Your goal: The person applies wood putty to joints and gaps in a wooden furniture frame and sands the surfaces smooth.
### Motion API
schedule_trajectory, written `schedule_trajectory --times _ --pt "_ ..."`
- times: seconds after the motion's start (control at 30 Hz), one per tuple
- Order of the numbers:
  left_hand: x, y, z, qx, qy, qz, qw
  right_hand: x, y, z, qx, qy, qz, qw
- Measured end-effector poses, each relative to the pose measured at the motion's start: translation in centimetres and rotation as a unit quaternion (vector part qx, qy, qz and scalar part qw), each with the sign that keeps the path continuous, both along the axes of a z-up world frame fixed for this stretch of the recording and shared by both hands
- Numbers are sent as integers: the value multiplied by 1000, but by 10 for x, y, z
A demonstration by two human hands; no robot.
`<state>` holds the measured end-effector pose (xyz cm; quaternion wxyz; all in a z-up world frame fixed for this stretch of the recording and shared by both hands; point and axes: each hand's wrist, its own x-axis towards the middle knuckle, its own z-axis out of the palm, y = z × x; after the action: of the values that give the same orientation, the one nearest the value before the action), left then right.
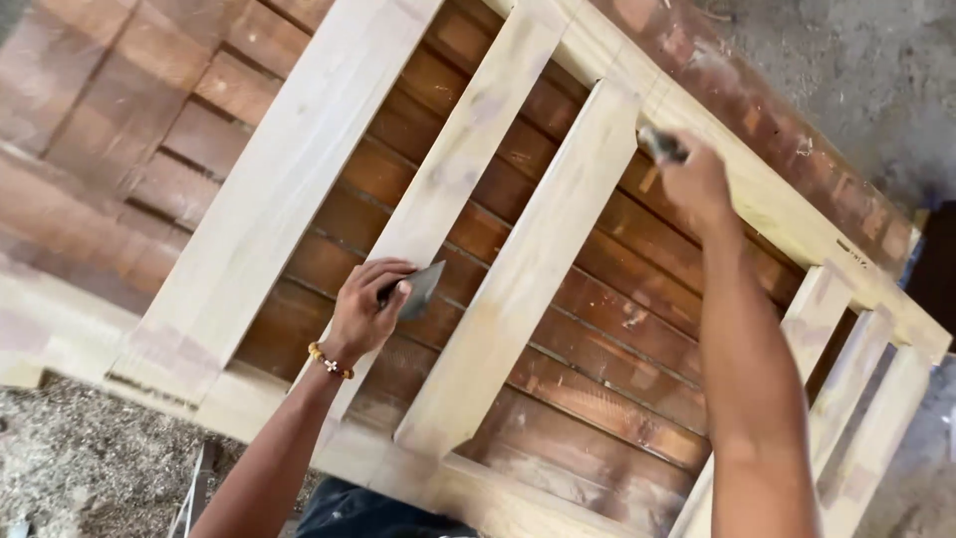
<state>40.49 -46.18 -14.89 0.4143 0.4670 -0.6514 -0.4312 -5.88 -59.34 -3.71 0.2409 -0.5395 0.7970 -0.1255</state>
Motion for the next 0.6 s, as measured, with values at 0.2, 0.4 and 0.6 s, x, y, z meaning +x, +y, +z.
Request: schedule_trajectory --times 0.2,0.4,0.6 --pt "8 -12 -8 -30 -29 -34 999 -39 -91 -58 -81 161 121 976" --pt "4 -16 3 -15 -33 -44 998 -28 -63 -93 -131 209 174 954" --pt "5 -23 1 -47 -32 -47 997 -32 -106 -25 -2 163 141 976"
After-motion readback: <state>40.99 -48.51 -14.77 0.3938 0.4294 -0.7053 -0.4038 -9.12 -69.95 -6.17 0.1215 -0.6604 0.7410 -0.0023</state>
